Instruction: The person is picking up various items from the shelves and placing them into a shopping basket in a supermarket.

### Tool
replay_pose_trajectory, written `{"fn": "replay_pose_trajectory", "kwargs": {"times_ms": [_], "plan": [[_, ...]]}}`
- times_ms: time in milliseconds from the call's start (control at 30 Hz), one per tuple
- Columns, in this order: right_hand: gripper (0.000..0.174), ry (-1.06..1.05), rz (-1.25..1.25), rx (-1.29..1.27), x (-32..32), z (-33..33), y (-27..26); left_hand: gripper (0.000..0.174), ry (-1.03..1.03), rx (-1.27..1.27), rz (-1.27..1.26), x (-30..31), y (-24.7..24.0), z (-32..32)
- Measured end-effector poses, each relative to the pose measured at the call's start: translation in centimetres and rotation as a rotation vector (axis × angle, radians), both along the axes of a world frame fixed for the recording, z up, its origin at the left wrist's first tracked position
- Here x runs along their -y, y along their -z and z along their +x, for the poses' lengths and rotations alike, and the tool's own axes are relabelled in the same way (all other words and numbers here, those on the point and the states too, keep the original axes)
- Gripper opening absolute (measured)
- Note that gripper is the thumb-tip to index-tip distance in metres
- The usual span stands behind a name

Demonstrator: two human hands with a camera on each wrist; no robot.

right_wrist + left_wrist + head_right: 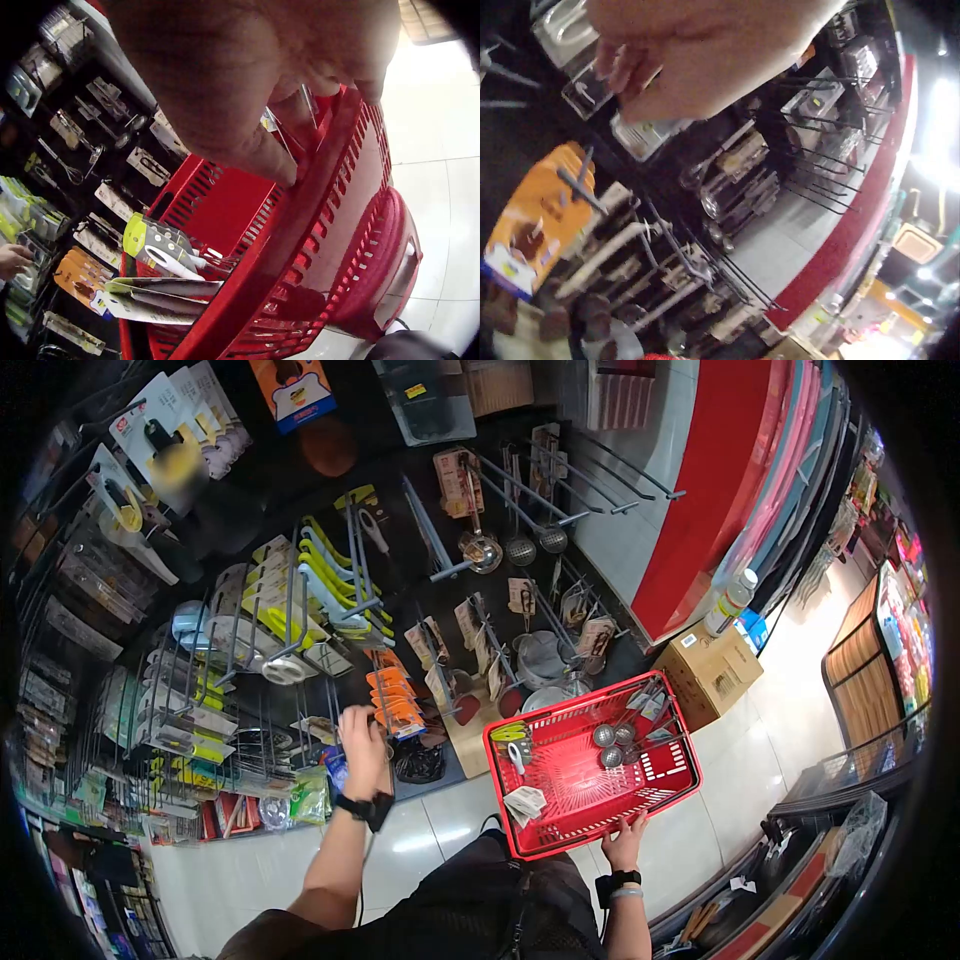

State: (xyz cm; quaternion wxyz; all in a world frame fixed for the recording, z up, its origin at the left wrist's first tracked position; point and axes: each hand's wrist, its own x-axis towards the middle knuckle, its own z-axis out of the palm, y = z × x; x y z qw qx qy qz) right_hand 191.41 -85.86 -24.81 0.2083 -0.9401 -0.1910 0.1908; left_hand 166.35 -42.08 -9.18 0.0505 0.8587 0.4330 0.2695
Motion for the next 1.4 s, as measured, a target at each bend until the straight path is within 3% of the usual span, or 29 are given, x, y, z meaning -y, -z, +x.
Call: {"fn": "replay_pose_trajectory", "kwargs": {"times_ms": [133,233,400,467,500,533,600,633,1000,1233,1300,1400], "plan": [[0.049,0.006,-0.008,-0.002,0.0,0.0,0.1,0.041,0.033,-0.162,-0.127,-5.1,2.9,-0.4],[0.047,0.022,0.001,0.004,0.3,0.0,0.2,0.058,-0.014,-0.390,-0.322,-6.7,3.2,0.8],[0.044,0.022,0.036,0.009,0.5,-0.1,0.1,0.052,-0.043,-0.503,-0.543,-8.4,4.1,2.0],[0.043,0.039,0.037,0.023,0.5,-0.1,0.4,0.054,-0.054,-0.446,-0.524,-8.9,5.1,1.9],[0.042,0.024,0.030,0.038,0.5,-0.1,0.4,0.033,-0.035,-0.367,-0.387,-8.8,5.6,1.9],[0.041,0.007,0.022,0.052,0.5,-0.1,0.5,0.033,-0.025,-0.370,-0.386,-9.1,6.1,1.9],[0.039,0.024,0.035,0.046,0.3,-0.3,-0.2,0.016,-0.023,-0.195,-0.472,-9.5,6.7,1.6],[0.039,0.023,0.039,0.046,0.2,-0.3,-0.3,0.012,0.021,-0.145,-0.343,-9.7,7.7,1.3],[0.041,0.038,0.086,0.050,0.2,-0.5,-0.3,0.010,0.068,-0.118,-0.253,-6.2,7.2,0.1],[0.040,0.034,0.079,0.024,0.2,-0.4,-0.5,0.009,0.076,-0.074,-0.403,-4.4,5.5,-1.1],[0.040,0.034,0.071,0.034,0.2,-0.4,-0.2,0.010,0.124,0.038,-0.449,-4.1,5.7,-1.6],[0.039,0.044,0.060,0.038,0.3,-0.4,0.1,0.013,0.233,-0.034,-0.423,-3.6,5.4,-2.1]]}}
